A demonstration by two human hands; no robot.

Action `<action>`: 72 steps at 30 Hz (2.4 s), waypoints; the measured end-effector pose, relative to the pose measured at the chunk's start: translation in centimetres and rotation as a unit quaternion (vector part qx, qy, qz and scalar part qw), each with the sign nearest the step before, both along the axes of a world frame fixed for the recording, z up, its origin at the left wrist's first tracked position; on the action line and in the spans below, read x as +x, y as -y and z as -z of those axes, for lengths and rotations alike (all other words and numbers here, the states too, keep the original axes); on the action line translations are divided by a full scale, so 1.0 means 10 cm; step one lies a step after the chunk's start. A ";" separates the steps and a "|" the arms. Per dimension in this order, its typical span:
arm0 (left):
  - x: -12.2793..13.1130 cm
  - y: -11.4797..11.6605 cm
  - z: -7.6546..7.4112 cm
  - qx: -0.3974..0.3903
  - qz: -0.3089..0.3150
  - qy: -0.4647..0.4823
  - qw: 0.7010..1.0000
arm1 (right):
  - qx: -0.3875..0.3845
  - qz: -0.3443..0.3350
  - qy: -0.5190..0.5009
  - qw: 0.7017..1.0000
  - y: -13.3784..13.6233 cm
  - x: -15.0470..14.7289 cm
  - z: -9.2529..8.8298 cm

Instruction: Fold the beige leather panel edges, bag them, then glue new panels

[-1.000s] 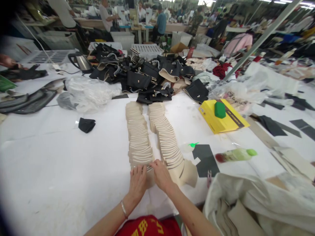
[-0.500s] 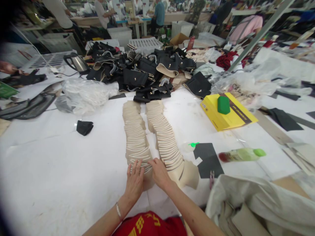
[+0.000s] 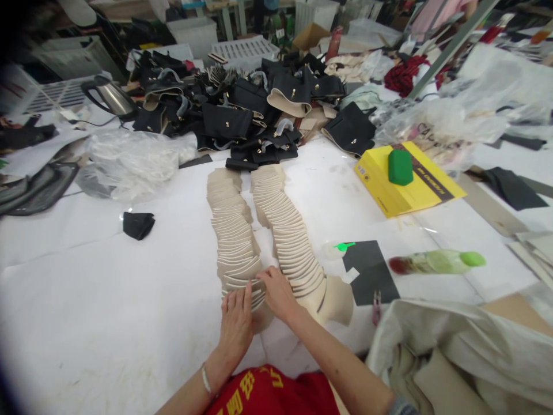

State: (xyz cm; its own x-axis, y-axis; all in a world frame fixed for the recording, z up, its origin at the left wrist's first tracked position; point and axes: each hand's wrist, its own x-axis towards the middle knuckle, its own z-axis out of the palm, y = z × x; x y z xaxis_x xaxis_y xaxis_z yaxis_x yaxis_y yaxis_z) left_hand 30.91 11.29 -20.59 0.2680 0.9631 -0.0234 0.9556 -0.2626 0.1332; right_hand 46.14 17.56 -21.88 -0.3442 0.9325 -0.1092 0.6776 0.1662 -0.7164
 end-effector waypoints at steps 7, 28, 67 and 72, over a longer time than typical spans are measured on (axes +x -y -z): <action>0.04 -0.07 -0.08 -0.042 -0.007 -0.022 0.999 | 0.008 0.021 -0.038 0.999 -0.05 0.07 -0.04; -0.15 -0.19 -0.11 -0.089 0.073 0.050 0.992 | -0.088 0.072 -0.111 0.987 0.05 0.09 -0.03; -1.22 -0.50 -0.16 -0.494 -0.117 0.422 0.752 | -0.353 0.243 -0.595 0.680 1.15 -0.84 0.32; -1.23 -0.32 -0.34 -0.475 -0.121 0.427 0.760 | -0.310 0.241 -0.578 0.716 1.25 -0.76 0.16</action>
